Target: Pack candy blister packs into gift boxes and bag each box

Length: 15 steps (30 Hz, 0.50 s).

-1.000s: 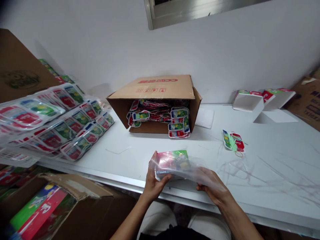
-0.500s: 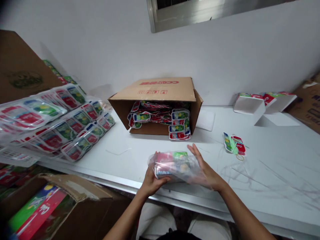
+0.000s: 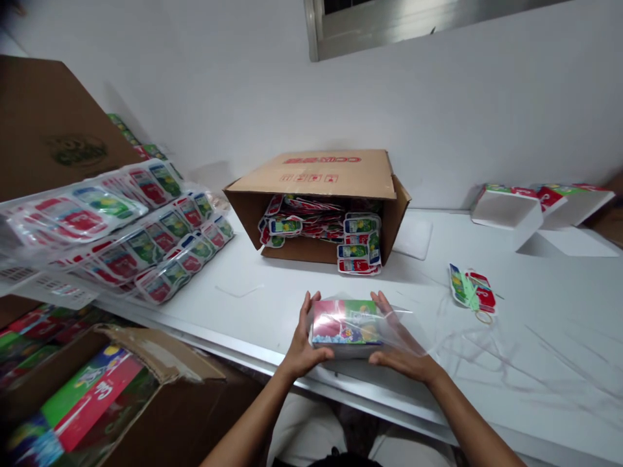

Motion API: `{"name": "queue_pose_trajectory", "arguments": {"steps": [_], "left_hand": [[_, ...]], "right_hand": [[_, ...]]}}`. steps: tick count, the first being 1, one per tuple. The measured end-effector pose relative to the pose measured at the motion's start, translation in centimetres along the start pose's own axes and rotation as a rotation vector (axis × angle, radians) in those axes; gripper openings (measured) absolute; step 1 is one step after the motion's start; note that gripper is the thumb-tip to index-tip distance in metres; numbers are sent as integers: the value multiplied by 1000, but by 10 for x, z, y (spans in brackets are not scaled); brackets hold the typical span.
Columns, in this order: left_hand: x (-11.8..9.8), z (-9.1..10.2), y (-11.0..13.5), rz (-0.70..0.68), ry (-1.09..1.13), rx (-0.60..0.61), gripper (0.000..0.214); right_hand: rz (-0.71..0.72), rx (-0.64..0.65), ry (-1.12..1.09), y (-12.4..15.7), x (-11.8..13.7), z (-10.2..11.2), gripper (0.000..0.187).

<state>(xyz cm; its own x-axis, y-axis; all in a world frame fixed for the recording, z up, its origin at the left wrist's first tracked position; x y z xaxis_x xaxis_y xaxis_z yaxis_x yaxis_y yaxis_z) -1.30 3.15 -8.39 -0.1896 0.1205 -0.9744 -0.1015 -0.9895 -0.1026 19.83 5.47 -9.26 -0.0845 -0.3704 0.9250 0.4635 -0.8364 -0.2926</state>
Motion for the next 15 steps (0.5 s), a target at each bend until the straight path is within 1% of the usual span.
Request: {"name": "queue_pose_trajectory", "arguments": {"steps": [1, 2, 3, 5, 6, 7, 8, 10, 11, 12, 13, 15], "left_hand": [[3, -3, 0, 16, 25, 10, 123], [7, -6, 1, 38, 29, 10, 118], [12, -7, 3, 64, 13, 5, 112], [20, -7, 7, 116, -37, -1, 102], [22, -7, 9, 134, -62, 7, 101], [21, -5, 10, 143, -75, 12, 103], [19, -3, 9, 142, -73, 12, 106], [10, 1, 7, 114, -17, 5, 108], [5, 3, 6, 94, 28, -2, 105], [3, 3, 6, 79, 70, -9, 99], [3, 3, 8, 74, 100, -14, 92], [11, 0, 13, 100, 108, -21, 83]], "right_hand": [[15, -6, 3, -2, 3, 0, 113], [10, 20, 15, -3, 3, -2, 111], [-34, 72, 6, -3, -1, -6, 106], [-141, 200, -2, 2, -14, -17, 86], [-172, 241, 0, 4, -19, -21, 76], [-175, 249, 5, 5, -21, -21, 70], [-158, 219, 11, 5, -20, -19, 70], [-103, 113, 11, 1, -15, -11, 77], [-86, 70, 10, 0, -13, -9, 81], [-87, 55, 9, 0, -13, -9, 81], [-103, 71, 11, 0, -15, -12, 79], [-147, 154, 28, 4, -23, -21, 71]]}}
Point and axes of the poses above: each hand's wrist, its own y-axis away from the middle knuckle, its own z-axis out of the back of the hand, x = y × z, the point moved 9 cm from there along -y, towards the middle knuckle, and after that the axes turned 11 degrees about z, right-handed, at the moved point
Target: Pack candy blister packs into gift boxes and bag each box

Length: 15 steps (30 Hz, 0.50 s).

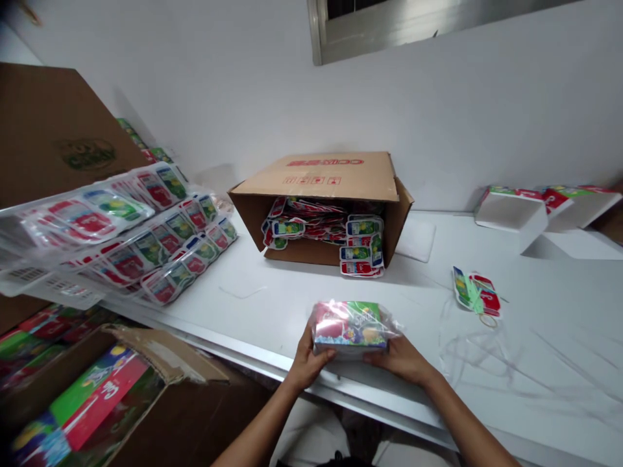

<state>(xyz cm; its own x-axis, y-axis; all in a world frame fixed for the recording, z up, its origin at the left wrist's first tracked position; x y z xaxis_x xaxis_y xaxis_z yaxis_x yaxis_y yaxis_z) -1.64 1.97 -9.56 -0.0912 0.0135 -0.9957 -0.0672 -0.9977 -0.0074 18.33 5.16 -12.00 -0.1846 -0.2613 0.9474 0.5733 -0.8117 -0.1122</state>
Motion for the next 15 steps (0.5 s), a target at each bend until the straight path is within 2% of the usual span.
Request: {"name": "queue_pose_trajectory", "arguments": {"steps": [2, 5, 8, 10, 13, 15], "left_hand": [[10, -3, 5, 38, -55, -2, 88], [9, -4, 3, 50, -153, -40, 89], [-3, 9, -16, 180, -203, -158, 62], [-10, 18, -29, 291, -229, -206, 54], [-15, 20, -37, 343, -231, -158, 54], [-12, 13, -32, 334, -200, -71, 67]], "right_hand": [[-4, 59, 22, 2, -7, -8, 65], [32, 18, 44, -2, -9, -6, 67], [-54, -113, 52, -14, -6, 11, 80], [-152, -178, -9, -21, -4, 22, 89], [-245, -147, -127, -23, -3, 21, 95], [-208, -108, -103, -19, -1, 16, 94]]}}
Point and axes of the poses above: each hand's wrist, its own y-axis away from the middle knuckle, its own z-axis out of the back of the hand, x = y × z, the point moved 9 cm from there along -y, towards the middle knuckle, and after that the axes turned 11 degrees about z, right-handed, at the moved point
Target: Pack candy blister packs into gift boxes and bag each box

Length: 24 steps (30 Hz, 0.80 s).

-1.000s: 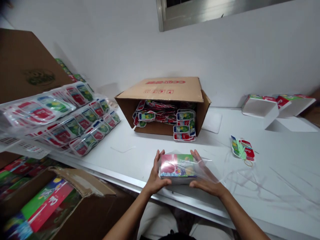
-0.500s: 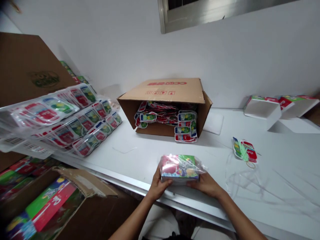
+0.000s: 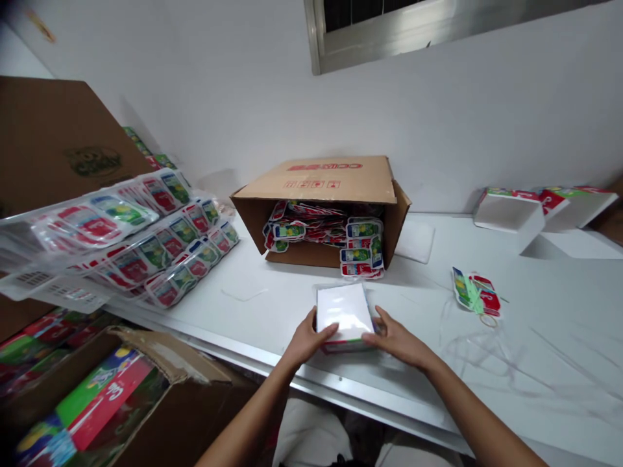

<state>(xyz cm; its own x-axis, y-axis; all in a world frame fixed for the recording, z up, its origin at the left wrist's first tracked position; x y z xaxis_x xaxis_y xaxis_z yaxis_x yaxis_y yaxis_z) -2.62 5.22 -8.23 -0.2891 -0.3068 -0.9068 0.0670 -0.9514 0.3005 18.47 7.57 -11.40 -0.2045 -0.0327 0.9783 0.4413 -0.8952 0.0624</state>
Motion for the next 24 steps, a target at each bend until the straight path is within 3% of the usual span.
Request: {"name": "queue_pose_trajectory", "arguments": {"steps": [3, 5, 7, 10, 13, 16, 19, 21, 24], "left_hand": [[7, -13, 12, -59, 1, 54, 90], [15, -12, 18, -43, -51, -45, 83], [20, -7, 22, -10, -134, -181, 62], [23, 3, 26, 23, -323, -341, 42], [25, 10, 27, 23, -397, -419, 61], [22, 5, 24, -81, -255, -341, 90], [19, -2, 23, -160, -141, -280, 73], [18, -2, 26, -181, -131, -326, 62], [23, -2, 29, -116, -225, -390, 62]], "right_hand": [[120, -4, 223, 8, 1, -8, 68], [130, -22, 433, 12, -3, -13, 39], [115, -52, 608, 16, -4, -15, 27], [116, -81, 792, 24, -3, -15, 32], [125, -91, 882, 30, -1, -13, 29], [168, -169, 872, 28, 7, -9, 34], [224, -137, 839, 20, 13, -16, 29], [267, -150, 854, 18, 17, -19, 33], [317, -208, 960, 22, 20, -18, 38]]}}
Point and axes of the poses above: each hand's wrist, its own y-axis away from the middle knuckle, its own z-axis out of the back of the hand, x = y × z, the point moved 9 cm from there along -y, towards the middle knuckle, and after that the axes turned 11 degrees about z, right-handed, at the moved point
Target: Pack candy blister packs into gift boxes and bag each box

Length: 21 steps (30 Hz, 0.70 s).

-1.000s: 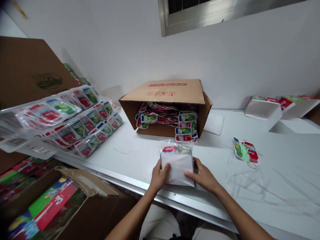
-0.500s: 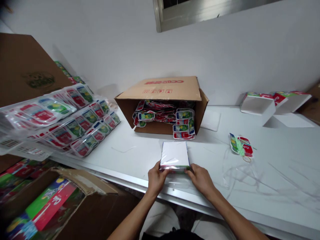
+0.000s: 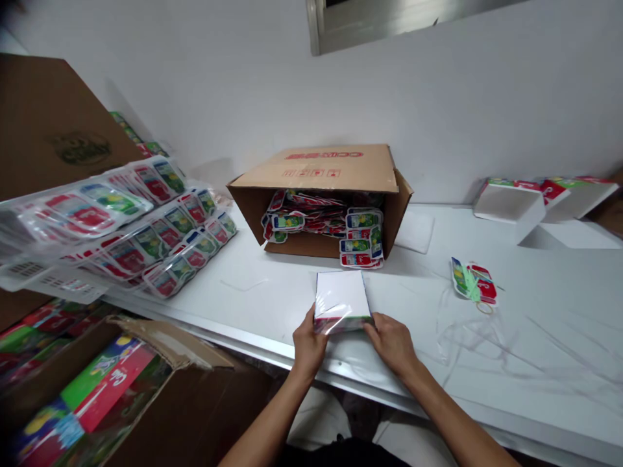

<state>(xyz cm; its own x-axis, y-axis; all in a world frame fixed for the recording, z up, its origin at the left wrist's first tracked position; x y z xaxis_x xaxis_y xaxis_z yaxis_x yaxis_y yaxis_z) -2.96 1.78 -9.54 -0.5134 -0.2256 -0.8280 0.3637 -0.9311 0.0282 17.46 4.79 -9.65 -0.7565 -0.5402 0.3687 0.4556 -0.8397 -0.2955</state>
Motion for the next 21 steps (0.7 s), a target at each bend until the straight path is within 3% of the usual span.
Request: {"name": "queue_pose_trajectory", "arguments": {"steps": [4, 8, 12, 15, 18, 21], "left_hand": [[9, -7, -1, 68, -192, 75, 72], [10, -5, -5, 85, -194, 124, 66], [22, 9, -2, 183, -148, 93, 62], [41, 17, 5, 281, -111, 116, 42], [63, 17, 17, 401, 0, 201, 17], [76, 12, 33, 509, 161, 285, 28]], "right_hand": [[-4, 9, 142, 3, 0, -1, 40], [-83, 47, 159, -2, -1, -3, 40], [-260, 107, -121, 8, -18, -18, 20], [-365, 153, -399, 32, -31, -33, 28], [-384, 221, -528, 57, -34, -37, 27], [-380, 278, -637, 77, -32, -32, 31]]}}
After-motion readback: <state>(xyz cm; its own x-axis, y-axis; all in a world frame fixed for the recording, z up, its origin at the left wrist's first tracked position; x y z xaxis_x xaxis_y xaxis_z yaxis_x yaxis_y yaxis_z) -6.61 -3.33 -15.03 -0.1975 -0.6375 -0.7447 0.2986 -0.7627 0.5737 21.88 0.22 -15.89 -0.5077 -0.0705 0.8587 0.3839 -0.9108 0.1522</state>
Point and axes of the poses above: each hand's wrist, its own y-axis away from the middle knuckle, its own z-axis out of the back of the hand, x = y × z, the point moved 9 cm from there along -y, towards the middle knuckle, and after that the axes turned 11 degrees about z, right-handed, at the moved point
